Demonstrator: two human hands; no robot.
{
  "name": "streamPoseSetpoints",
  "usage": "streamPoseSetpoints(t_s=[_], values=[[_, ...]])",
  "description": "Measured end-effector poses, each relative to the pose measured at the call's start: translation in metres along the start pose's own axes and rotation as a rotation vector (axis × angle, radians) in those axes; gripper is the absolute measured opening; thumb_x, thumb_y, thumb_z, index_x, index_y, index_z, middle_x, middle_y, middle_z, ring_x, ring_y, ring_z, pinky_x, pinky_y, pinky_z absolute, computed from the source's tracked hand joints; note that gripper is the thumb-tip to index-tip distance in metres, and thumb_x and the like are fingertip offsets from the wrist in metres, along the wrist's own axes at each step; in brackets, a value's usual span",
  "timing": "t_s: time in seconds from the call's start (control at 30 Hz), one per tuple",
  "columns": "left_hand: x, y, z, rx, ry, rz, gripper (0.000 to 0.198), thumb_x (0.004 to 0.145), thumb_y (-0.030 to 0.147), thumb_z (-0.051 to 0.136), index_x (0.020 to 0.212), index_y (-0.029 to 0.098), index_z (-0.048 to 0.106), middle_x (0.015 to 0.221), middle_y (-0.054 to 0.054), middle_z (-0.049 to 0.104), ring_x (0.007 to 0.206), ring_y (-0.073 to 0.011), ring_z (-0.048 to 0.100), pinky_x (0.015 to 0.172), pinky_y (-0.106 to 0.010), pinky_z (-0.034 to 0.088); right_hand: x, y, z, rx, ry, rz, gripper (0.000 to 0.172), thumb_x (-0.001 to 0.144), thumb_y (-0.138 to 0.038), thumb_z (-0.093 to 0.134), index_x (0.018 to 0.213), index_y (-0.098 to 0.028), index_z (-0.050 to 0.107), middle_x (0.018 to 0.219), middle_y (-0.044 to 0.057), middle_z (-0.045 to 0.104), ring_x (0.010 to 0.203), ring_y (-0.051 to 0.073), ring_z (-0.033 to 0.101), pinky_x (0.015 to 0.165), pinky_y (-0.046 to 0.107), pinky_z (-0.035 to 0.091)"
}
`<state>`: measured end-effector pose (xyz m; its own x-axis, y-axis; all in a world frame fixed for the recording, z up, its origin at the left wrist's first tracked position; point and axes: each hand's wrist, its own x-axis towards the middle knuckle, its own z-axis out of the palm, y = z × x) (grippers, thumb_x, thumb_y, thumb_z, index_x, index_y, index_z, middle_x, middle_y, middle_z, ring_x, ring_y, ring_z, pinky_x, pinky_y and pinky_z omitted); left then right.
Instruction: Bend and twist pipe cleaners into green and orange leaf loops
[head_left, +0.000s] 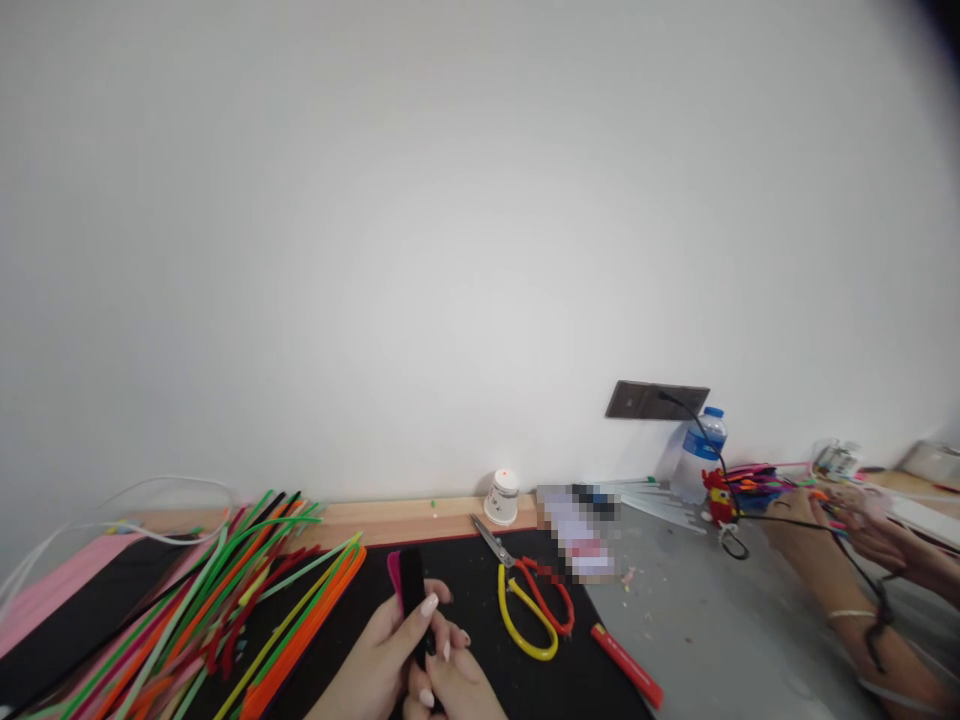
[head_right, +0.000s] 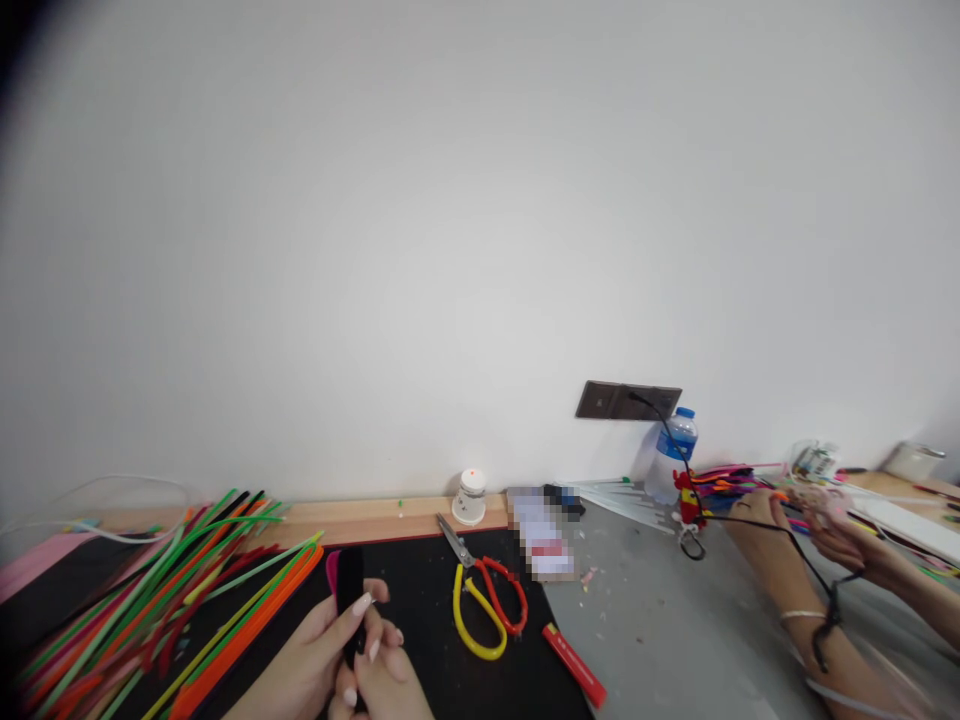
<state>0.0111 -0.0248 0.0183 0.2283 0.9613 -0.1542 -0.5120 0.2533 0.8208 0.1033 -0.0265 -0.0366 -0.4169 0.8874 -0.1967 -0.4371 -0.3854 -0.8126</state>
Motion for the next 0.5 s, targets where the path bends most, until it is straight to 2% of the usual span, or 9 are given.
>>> streamPoseSetpoints(t_s=[0.07, 0.17, 0.23, 0.27, 0.3, 0.37, 0.4, 0.43, 0.5], values=[[0.002, -0.004, -0.001, 0.043, 0.025, -0.030, 0.027, 0.071, 0.043, 0.061, 0.073, 0.017, 0.053, 0.051, 0.003, 0.057, 0.052, -0.0166, 0.059, 0.040, -0.021, 0.036, 0.000, 0.000, 0.003, -0.058, 0.043, -0.012, 0.060, 0.045, -0.068, 0.063, 0.070, -0.019, 0.040, 0.048, -0.008, 0.043, 0.031, 0.001, 0.027, 0.035, 0.015, 0.013], [0.006, -0.004, -0.007, 0.105, 0.031, -0.045, 0.036, 0.075, 0.048, 0.052, 0.057, 0.018, 0.048, 0.049, 0.003, 0.056, 0.036, -0.0124, 0.052, 0.036, -0.022, 0.036, -0.003, -0.008, 0.004, -0.272, 0.036, -0.063, 0.057, 0.055, -0.069, 0.055, 0.071, -0.016, 0.046, 0.051, -0.004, 0.045, 0.038, 0.004, 0.036, 0.037, 0.017, 0.023], [0.011, -0.001, -0.014, 0.143, 0.000, 0.025, 0.042, 0.078, 0.047, 0.049, 0.049, 0.017, 0.044, 0.047, 0.003, 0.053, 0.036, -0.0105, 0.049, 0.041, -0.023, 0.040, -0.005, -0.021, -0.001, -0.489, -0.014, -0.107, 0.046, 0.067, -0.059, 0.052, 0.073, -0.013, 0.050, 0.058, -0.001, 0.049, 0.046, 0.007, 0.043, 0.043, 0.018, 0.031], [0.014, 0.000, -0.018, 0.156, -0.003, 0.087, 0.043, 0.078, 0.046, 0.049, 0.046, 0.018, 0.042, 0.045, 0.004, 0.050, 0.039, -0.0100, 0.048, 0.046, -0.024, 0.042, -0.007, -0.030, -0.005, -0.597, -0.010, -0.082, 0.037, 0.072, -0.050, 0.051, 0.077, -0.013, 0.051, 0.063, 0.000, 0.052, 0.048, 0.008, 0.046, 0.045, 0.020, 0.035], [0.018, 0.001, -0.022, 0.174, 0.009, 0.144, 0.043, 0.078, 0.045, 0.050, 0.046, 0.018, 0.041, 0.043, 0.006, 0.046, 0.040, -0.0093, 0.046, 0.050, -0.023, 0.043, -0.009, -0.041, -0.011, -0.693, 0.033, -0.083, 0.027, 0.075, -0.040, 0.050, 0.080, -0.014, 0.051, 0.065, 0.000, 0.053, 0.052, 0.010, 0.048, 0.047, 0.021, 0.037], [0.024, 0.001, -0.031, 0.220, 0.078, 0.208, 0.038, 0.074, 0.046, 0.055, 0.051, 0.020, 0.039, 0.039, 0.011, 0.035, 0.035, -0.0071, 0.037, 0.044, -0.021, 0.040, -0.012, -0.066, -0.026, -0.935, 0.203, -0.242, 0.011, 0.074, -0.019, 0.045, 0.082, -0.015, 0.052, 0.071, 0.002, 0.056, 0.064, 0.012, 0.052, 0.057, 0.022, 0.040], [0.026, 0.001, -0.035, 0.253, 0.114, 0.208, 0.037, 0.072, 0.048, 0.056, 0.054, 0.020, 0.039, 0.039, 0.012, 0.031, 0.032, -0.0059, 0.030, 0.039, -0.018, 0.035, -0.013, -0.078, -0.035, -1.073, 0.289, -0.319, 0.014, 0.070, -0.011, 0.044, 0.080, -0.016, 0.053, 0.074, 0.002, 0.057, 0.067, 0.013, 0.053, 0.061, 0.022, 0.040], [0.027, 0.001, -0.038, 0.292, 0.143, 0.195, 0.036, 0.070, 0.049, 0.057, 0.056, 0.021, 0.039, 0.039, 0.013, 0.029, 0.031, -0.0051, 0.026, 0.035, -0.017, 0.029, -0.014, -0.089, -0.044, -1.221, 0.345, -0.326, 0.018, 0.067, -0.006, 0.043, 0.079, -0.016, 0.053, 0.073, 0.002, 0.057, 0.067, 0.013, 0.053, 0.062, 0.023, 0.039], [0.025, 0.004, -0.041, 0.358, 0.164, 0.145, 0.032, 0.069, 0.048, 0.059, 0.063, 0.021, 0.045, 0.041, 0.013, 0.032, 0.032, -0.0056, 0.027, 0.034, -0.016, 0.023, -0.014, -0.105, -0.059, -1.503, 0.480, -0.269, 0.021, 0.064, -0.003, 0.042, 0.076, -0.016, 0.053, 0.074, 0.004, 0.058, 0.069, 0.015, 0.055, 0.063, 0.024, 0.038]])
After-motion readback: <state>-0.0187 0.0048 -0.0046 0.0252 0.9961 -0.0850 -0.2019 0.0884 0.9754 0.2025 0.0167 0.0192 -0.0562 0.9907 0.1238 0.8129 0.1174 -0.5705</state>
